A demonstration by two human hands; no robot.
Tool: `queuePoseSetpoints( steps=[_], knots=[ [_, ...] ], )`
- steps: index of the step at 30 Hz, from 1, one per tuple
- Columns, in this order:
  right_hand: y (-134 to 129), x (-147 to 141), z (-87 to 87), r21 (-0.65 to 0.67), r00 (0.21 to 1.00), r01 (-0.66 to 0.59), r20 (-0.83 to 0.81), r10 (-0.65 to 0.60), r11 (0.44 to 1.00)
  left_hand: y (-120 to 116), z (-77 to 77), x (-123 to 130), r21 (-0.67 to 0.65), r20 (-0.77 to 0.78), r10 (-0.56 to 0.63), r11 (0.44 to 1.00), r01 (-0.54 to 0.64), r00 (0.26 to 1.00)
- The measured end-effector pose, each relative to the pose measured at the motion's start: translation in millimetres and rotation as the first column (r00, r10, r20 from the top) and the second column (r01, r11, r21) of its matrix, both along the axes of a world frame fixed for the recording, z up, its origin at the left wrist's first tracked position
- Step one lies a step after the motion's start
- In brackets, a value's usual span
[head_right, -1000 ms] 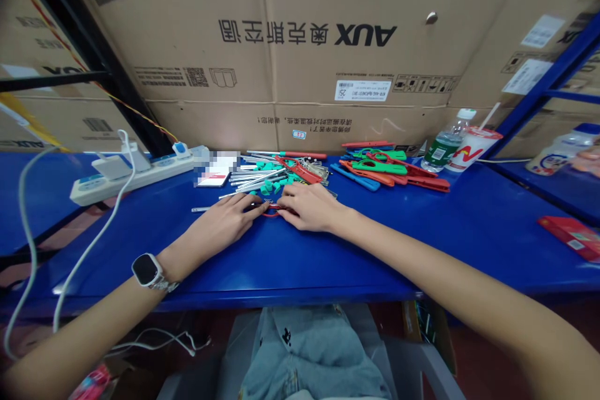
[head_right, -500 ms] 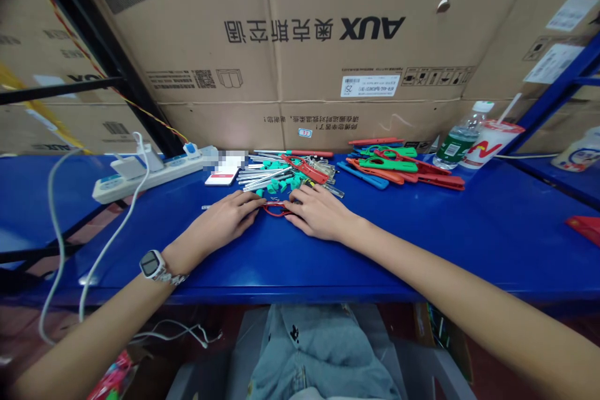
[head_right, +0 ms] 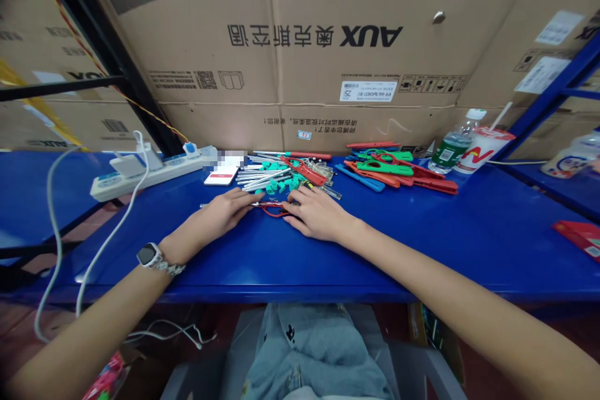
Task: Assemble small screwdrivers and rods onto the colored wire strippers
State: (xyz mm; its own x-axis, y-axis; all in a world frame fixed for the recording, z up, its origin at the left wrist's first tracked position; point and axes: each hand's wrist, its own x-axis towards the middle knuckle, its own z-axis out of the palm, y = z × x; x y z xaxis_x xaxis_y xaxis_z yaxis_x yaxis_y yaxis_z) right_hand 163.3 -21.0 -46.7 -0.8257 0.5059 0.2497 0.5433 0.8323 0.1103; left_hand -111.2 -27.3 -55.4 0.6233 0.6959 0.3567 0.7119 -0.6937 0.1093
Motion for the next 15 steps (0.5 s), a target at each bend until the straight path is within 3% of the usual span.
queuePoseSetpoints(
  steps=[6,15],
  knots=[
    [1.2,1.2,-1.2,-0.002,1.0,-0.013,-0.015,0.012,1.0,8.5,-8.0,-8.5,-0.016,0.075,-0.082,0.996,0.084,0.994],
    [-0.9,-1.0,-0.3,-0.03,0.999,-0.03,-0.046,0.028,0.999,6.8,-9.1,-1.6,-0.016,0.063,-0.054,0.998,0.055,0.997]
  ],
)
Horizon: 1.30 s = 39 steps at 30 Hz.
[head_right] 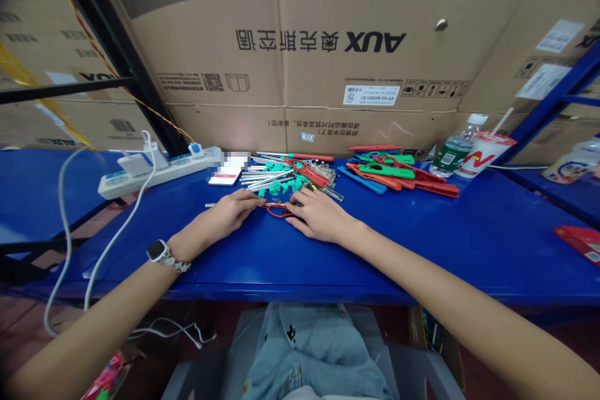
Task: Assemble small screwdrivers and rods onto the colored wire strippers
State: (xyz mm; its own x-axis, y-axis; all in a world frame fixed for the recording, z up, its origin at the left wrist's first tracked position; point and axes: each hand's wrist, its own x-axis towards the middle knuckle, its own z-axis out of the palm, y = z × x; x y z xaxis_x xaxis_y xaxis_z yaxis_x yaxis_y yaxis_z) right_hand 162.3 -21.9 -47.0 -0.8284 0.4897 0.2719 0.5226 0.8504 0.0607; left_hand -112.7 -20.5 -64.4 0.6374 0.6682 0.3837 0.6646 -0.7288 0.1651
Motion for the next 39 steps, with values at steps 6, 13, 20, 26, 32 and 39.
queuePoseSetpoints(
  steps=[6,13,20,26,32,39],
  knots=[
    [-2,4,-1.2,-0.015,0.998,0.003,-0.065,-0.003,1.0,-1,-4.1,2,-0.004,0.009,0.017,1.0,-0.017,1.0],
    [1,16,4.5,0.0,0.968,0.038,-0.249,-0.036,0.999,-14,18.8,12,0.044,0.058,0.032,0.998,-0.034,0.998],
    [53,15,26.7,-0.031,0.869,0.422,-0.272,-0.414,0.906,33,49.9,49,0.101,0.17,-0.034,0.995,0.017,0.985],
    [73,-6,29.5,-0.015,0.879,0.444,-0.186,-0.439,0.896,53,43.8,63,0.131,0.318,0.037,0.988,-0.083,0.947],
    [73,-12,29.0,-0.01,0.882,0.444,-0.171,-0.439,0.896,41,33.5,45,0.113,0.347,0.046,0.99,-0.09,0.937],
    [53,0,46.1,-0.131,0.858,0.285,-0.406,-0.314,0.949,32,41.1,52,0.345,0.328,0.027,0.927,-0.146,0.944]
  ],
)
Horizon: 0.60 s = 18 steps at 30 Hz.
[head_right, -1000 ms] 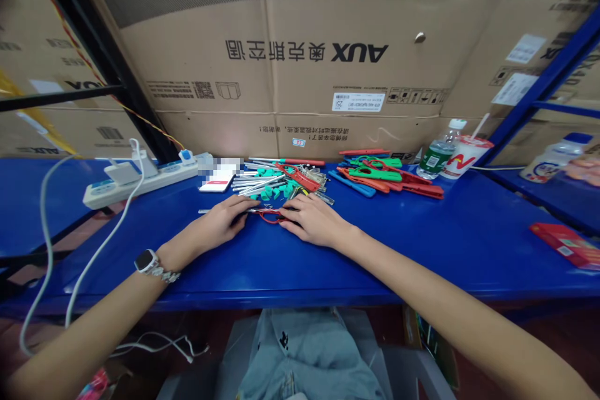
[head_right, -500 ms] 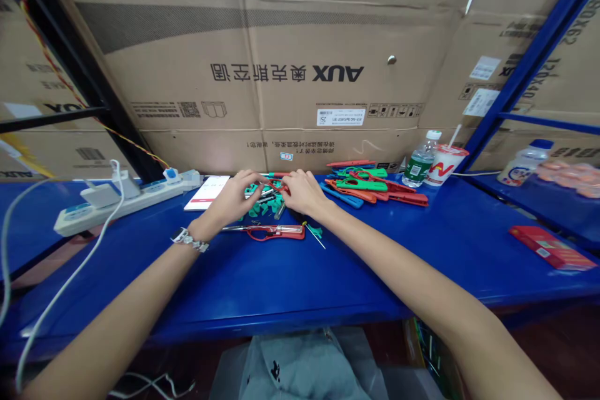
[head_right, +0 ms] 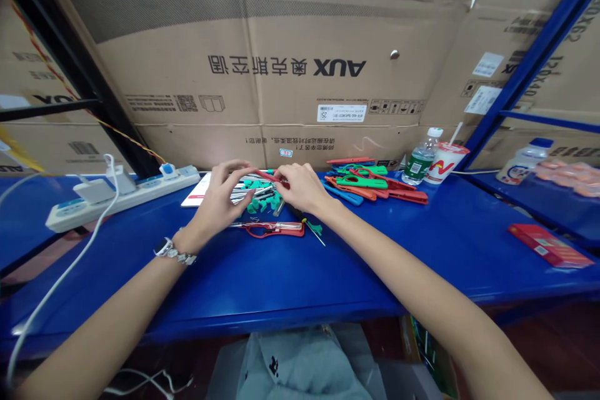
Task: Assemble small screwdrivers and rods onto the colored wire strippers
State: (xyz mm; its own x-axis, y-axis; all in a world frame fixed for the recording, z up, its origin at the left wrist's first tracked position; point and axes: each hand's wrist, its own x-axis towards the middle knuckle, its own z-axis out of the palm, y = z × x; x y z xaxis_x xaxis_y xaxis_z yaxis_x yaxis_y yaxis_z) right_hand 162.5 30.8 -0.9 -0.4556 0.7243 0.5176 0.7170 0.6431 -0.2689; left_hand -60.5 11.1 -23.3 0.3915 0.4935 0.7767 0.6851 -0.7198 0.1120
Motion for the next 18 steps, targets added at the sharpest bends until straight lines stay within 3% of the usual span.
queuePoseSetpoints(
  steps=[4,8,11,15,18],
  knots=[
    [-21,13,-0.3,-0.144,0.956,-0.168,-0.267,0.126,0.975,-10,8.1,7,0.03,-0.129,-0.036,0.999,0.041,0.991],
    [-26,24,-9.8,-0.161,0.947,-0.184,-0.292,0.131,0.97,-13,9.2,12,-0.005,-0.157,-0.083,0.996,0.084,0.984],
    [-18,31,-18.1,-0.063,0.98,-0.071,-0.191,0.058,0.995,-9,5.1,8,-0.017,-0.082,-0.068,0.998,0.067,0.994],
    [-5,33,-29.7,0.059,0.985,0.173,-0.021,-0.172,0.983,0,-3.0,0,-0.112,-0.064,-0.052,0.993,0.045,0.997],
    [0,28,-38.0,0.082,0.971,0.226,0.064,-0.231,0.971,6,-9.2,-1,-0.193,-0.118,-0.055,0.981,0.031,0.992]
  ],
)
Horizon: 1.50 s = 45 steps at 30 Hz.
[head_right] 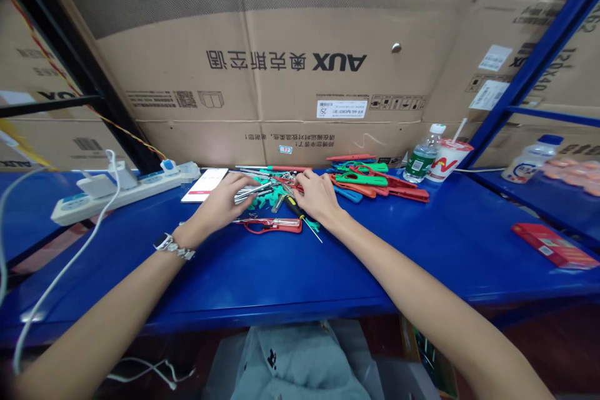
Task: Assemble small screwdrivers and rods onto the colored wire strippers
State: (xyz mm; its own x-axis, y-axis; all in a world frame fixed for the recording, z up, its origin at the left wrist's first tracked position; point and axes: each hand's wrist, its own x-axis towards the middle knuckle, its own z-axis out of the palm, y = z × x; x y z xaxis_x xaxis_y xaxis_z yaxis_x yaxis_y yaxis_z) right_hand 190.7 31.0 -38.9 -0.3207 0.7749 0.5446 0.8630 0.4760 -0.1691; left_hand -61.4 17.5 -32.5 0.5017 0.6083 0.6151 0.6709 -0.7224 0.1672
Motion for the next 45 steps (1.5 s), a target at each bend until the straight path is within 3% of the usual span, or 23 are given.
queuePoseSetpoints(
  steps=[5,10,16,24,37,42,45],
  knots=[
    [1,-6,-4.2,0.012,0.997,0.006,0.079,-0.007,1.0,6,-5.2,0,-0.04,-0.099,-0.002,0.999,-0.002,0.995],
    [-2,-12,4.2,0.037,0.999,-0.018,0.051,0.016,0.999,12,-4.1,-17,-0.089,-0.064,0.055,0.994,-0.06,0.996],
    [7,-40,14.1,-0.109,0.975,-0.209,0.054,0.216,0.972,16,-4.7,-28,-0.25,-0.068,0.085,0.963,-0.099,0.994],
    [18,-61,15.0,-0.237,0.923,-0.259,0.226,0.312,0.936,10,0.1,-23,-0.292,-0.058,0.116,0.948,-0.128,0.992],
    [24,-56,11.7,-0.099,0.791,-0.479,0.382,0.477,0.872,7,-1.0,-18,-0.239,0.02,0.005,0.971,0.0,1.0],
    [27,-57,9.8,-0.137,0.779,-0.515,0.336,0.529,0.846,6,1.8,-19,-0.223,0.051,0.028,0.975,-0.016,0.998],
    [28,-54,9.8,-0.17,0.818,-0.556,0.059,0.572,0.813,7,3.4,-20,-0.188,0.119,0.015,0.982,0.008,0.993]
  ],
)
